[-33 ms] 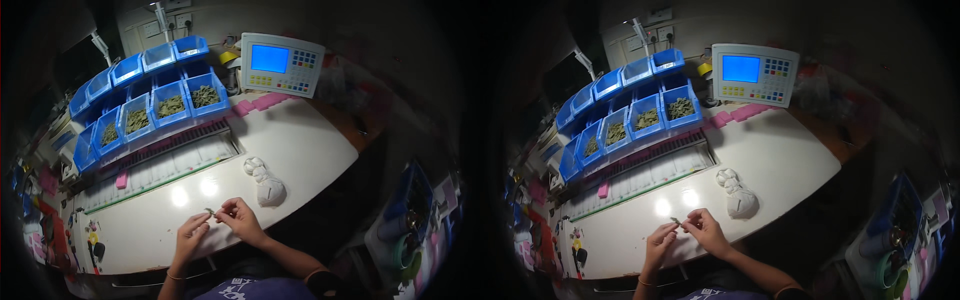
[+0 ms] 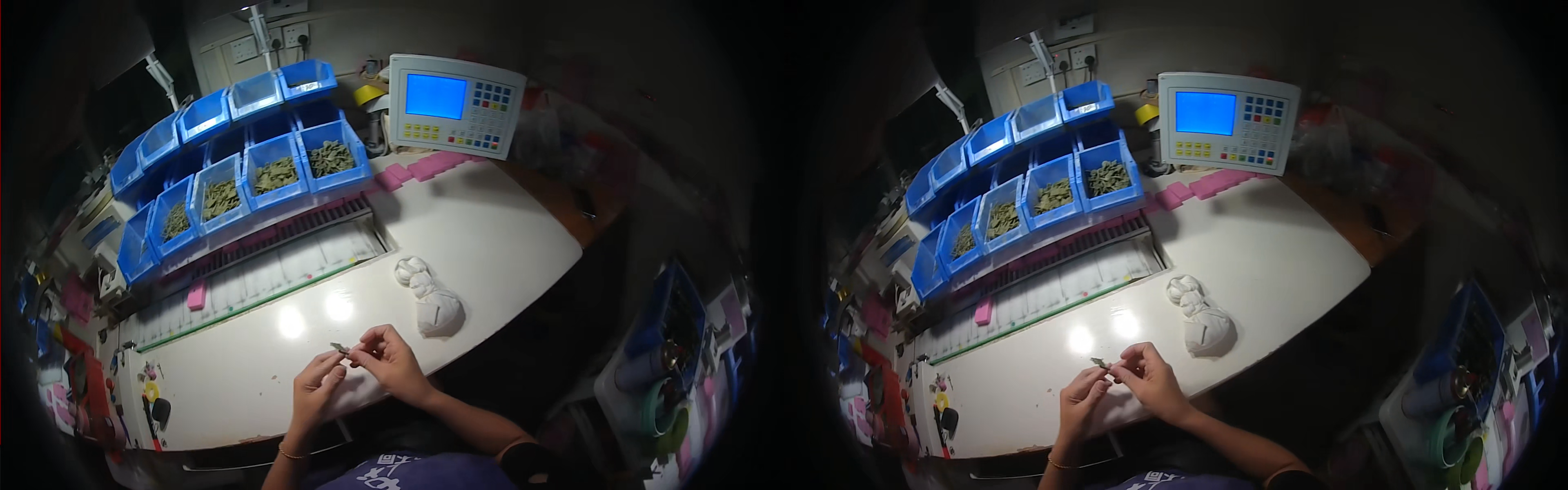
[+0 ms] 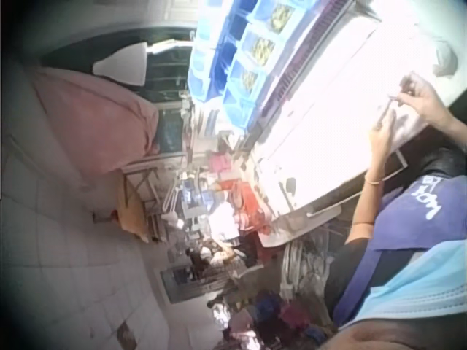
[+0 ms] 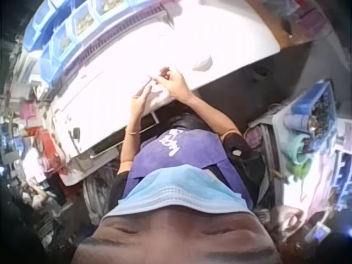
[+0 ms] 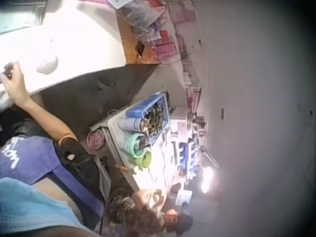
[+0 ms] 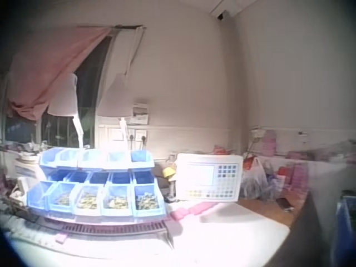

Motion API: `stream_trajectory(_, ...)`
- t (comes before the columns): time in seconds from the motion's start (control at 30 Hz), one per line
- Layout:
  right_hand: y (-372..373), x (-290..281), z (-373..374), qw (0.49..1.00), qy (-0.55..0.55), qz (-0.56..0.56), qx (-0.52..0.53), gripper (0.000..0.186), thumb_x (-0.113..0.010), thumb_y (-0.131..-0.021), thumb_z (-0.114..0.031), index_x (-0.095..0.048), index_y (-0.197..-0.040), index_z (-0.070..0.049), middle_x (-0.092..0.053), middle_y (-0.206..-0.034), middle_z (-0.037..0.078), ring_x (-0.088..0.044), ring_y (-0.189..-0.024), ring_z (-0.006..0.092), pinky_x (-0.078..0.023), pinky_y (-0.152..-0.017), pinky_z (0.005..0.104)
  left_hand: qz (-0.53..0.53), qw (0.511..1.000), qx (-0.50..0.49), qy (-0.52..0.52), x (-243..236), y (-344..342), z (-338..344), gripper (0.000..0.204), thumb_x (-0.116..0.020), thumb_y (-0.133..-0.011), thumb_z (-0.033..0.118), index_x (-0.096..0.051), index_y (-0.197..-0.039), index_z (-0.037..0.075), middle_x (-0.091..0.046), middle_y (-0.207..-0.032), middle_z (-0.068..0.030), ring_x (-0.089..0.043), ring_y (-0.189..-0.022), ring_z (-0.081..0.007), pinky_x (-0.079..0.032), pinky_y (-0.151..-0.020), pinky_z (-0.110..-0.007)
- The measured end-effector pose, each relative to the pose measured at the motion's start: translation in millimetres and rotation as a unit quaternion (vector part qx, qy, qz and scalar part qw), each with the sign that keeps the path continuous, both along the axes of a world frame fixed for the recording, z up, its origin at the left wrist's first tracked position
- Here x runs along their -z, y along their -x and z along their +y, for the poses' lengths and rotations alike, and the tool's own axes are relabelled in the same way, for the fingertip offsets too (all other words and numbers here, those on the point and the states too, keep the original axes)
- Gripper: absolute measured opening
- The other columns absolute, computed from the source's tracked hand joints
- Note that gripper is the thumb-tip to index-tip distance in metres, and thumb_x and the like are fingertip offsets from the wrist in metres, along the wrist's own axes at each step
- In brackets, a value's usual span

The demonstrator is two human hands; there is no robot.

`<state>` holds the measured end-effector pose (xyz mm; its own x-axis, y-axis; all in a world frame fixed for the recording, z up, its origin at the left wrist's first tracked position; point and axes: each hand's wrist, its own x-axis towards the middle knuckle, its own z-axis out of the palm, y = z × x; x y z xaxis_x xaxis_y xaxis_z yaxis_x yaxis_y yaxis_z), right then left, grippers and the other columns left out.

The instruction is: Placing dried plant material into small pink containers at a production workstation.

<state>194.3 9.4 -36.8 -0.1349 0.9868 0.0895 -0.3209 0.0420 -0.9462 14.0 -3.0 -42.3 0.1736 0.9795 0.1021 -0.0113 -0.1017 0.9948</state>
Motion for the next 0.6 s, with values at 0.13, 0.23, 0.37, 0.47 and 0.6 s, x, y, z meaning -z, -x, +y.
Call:
stream_trajectory(0.13,2,-5,-22,0.991,-0.047,-0.081,0.094,0.024,-0.066,-0.093,-0.006,-0.048,-0.109,-0.001,-0.069,-0.092,0.012,-0.069,-0.088,0.0146,-0.055,-0.078,0.0264,-0.118,0.992,-0.007,0.049,-6,-33,-5,0.027,-0.067,-0.094,0.010,-0.068,-0.116,-0.005,-0.067,-0.109,-0.0108,-0.062,-0.096,-0.0150,-0.049,-0.085,-0.028)
stream_trajectory(0.23,3,-15,-35,0.988,-0.031,-0.095,0.119,0.029,-0.064,-0.094,-0.002,-0.047,-0.116,0.001,-0.067,-0.100,0.012,-0.066,-0.094,0.0136,-0.054,-0.085,0.0273,-0.175,0.980,-0.010,0.090,-7,-38,-7,0.024,-0.066,-0.094,0.010,-0.068,-0.110,-0.007,-0.067,-0.104,-0.0095,-0.060,-0.088,-0.0127,-0.048,-0.079,-0.026)
stream_trajectory(0.37,-5,-33,-37,0.991,-0.017,-0.112,0.066,0.037,-0.062,-0.095,-0.004,-0.048,-0.129,0.003,-0.070,-0.107,0.013,-0.068,-0.098,0.0148,-0.053,-0.087,0.0267,-0.188,0.973,-0.053,0.119,-18,-38,1,0.022,-0.065,-0.095,0.012,-0.069,-0.100,-0.009,-0.068,-0.091,-0.0089,-0.060,-0.078,-0.0126,-0.049,-0.074,-0.026)
stream_trajectory(0.47,-23,-22,-31,0.992,-0.020,-0.121,0.024,0.034,-0.060,-0.098,-0.007,-0.053,-0.130,0.003,-0.071,-0.108,0.011,-0.067,-0.098,0.0128,-0.052,-0.087,0.0257,-0.163,0.980,-0.016,0.113,-21,-36,8,0.024,-0.064,-0.096,0.014,-0.068,-0.100,-0.009,-0.069,-0.087,-0.0102,-0.060,-0.072,-0.0129,-0.050,-0.071,-0.026)
stream_trajectory(0.6,-36,-22,-15,0.994,-0.003,-0.099,0.049,0.029,-0.060,-0.099,-0.014,-0.064,-0.124,0.001,-0.071,-0.107,0.007,-0.064,-0.098,0.0117,-0.050,-0.086,0.0253,-0.230,0.949,0.075,0.203,-23,-27,11,0.023,-0.062,-0.098,0.018,-0.065,-0.097,-0.005,-0.066,-0.083,-0.0108,-0.059,-0.066,-0.0122,-0.052,-0.065,-0.028)
